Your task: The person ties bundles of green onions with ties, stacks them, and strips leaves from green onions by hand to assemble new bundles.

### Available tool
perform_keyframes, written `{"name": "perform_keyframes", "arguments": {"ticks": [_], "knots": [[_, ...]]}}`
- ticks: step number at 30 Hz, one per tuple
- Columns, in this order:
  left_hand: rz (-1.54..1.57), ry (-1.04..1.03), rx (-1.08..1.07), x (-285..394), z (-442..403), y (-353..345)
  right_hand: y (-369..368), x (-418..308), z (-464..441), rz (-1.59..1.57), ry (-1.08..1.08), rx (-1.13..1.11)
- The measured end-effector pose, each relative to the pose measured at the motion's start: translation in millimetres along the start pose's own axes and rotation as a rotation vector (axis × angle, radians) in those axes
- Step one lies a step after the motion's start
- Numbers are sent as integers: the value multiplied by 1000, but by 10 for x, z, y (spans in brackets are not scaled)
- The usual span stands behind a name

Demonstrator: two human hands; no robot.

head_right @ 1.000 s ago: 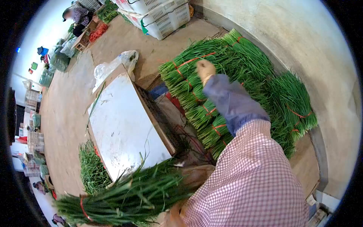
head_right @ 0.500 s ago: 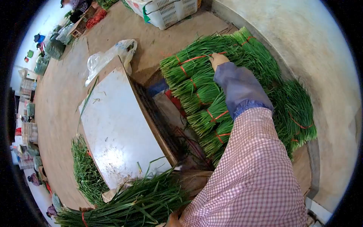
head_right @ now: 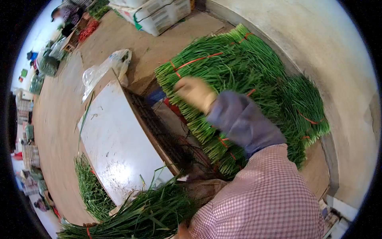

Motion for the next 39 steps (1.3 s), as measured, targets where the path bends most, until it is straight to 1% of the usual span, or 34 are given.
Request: {"name": "perform_keyframes", "arguments": {"ticks": [1,2,3,4,5,6,7,8,9,11,14,17,18,19,21,23,25,27,28,29,30,31,33,34,35,36,37,39], "knots": [[-1,-7,-13,13,4,-18,-144,-483,199,116,225,-162],[1,-11,-21,23,11,-43,-369,-750,360,16,499,-163],[-1,-19,-32,37,29,-52,-506,-1162,596,-197,432,-260],[8,-23,-36,47,33,-66,-617,-1540,789,-559,378,-476],[12,-29,-47,64,44,-65,-850,-1797,989,-800,399,-574],[12,-32,-52,78,55,-48,-966,-2031,1198,-887,524,-557],[23,-37,-61,87,64,-51,-956,-2254,1373,-878,532,-643],[30,-42,-69,109,71,-41,-1116,-2410,1560,-873,584,-717],[40,-46,-75,119,79,-27,-1243,-2476,1712,-936,685,-764],[64,-58,-91,155,106,-24,-1317,-2544,1991,-893,732,-531],[98,-73,-144,212,190,-89,-1445,-2179,2189,-1277,170,-1012],[138,-86,-255,303,342,-298,-1332,-2081,2375,-1373,-54,-914],[161,-87,-321,340,435,-395,-1231,-2032,2368,-1302,-73,-879],[175,-77,-408,375,549,-529,-1270,-1919,2413,-1376,-112,-737],[209,-69,-597,444,824,-832,-1115,-1831,2322,-1352,-216,-638],[206,-88,-842,505,1197,-1128,-864,-1733,2153,-1182,-326,-520],[160,-220,-1055,513,1567,-1265,-586,-1678,2002,-1281,-339,-349],[3,-11,-1185,151,1717,-1280,-369,-1570,1896,-1323,-431,-100],[-55,51,-1226,-79,1782,-1285,-328,-1374,1787,-1220,-375,3],[-110,111,-1265,-222,1857,-1295,-232,-1282,1748,-1294,-534,-46],[-265,292,-1263,-189,1959,-1269,-173,-1104,1671,-1244,-553,-19],[-361,158,-1344,-244,1952,-1220,-153,-830,1573,-1193,-573,8],[-514,247,-1506,-138,1915,-1153,-119,-55,1340,-1067,-492,162],[-363,252,-1550,-135,1852,-1077,41,-85,1251,-928,-564,305],[-350,177,-1631,-354,1606,-1003,213,-34,1146,-842,-411,400],[-411,273,-1523,-256,1502,-934,325,137,1000,-780,-404,484],[-474,371,-1414,-96,1452,-839,460,417,853,-633,-472,539],[-287,214,-1190,105,1370,-734,711,509,686,-670,-462,688]]}}
Point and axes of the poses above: each hand's wrist, its own z-axis away from the middle knuckle, its own y-axis out of the back of the hand, x = y × z, the point moved 2 cm from there along -z, towards the middle knuckle, and after that the axes turned 13 degrees about x, right-handed, at the moved point
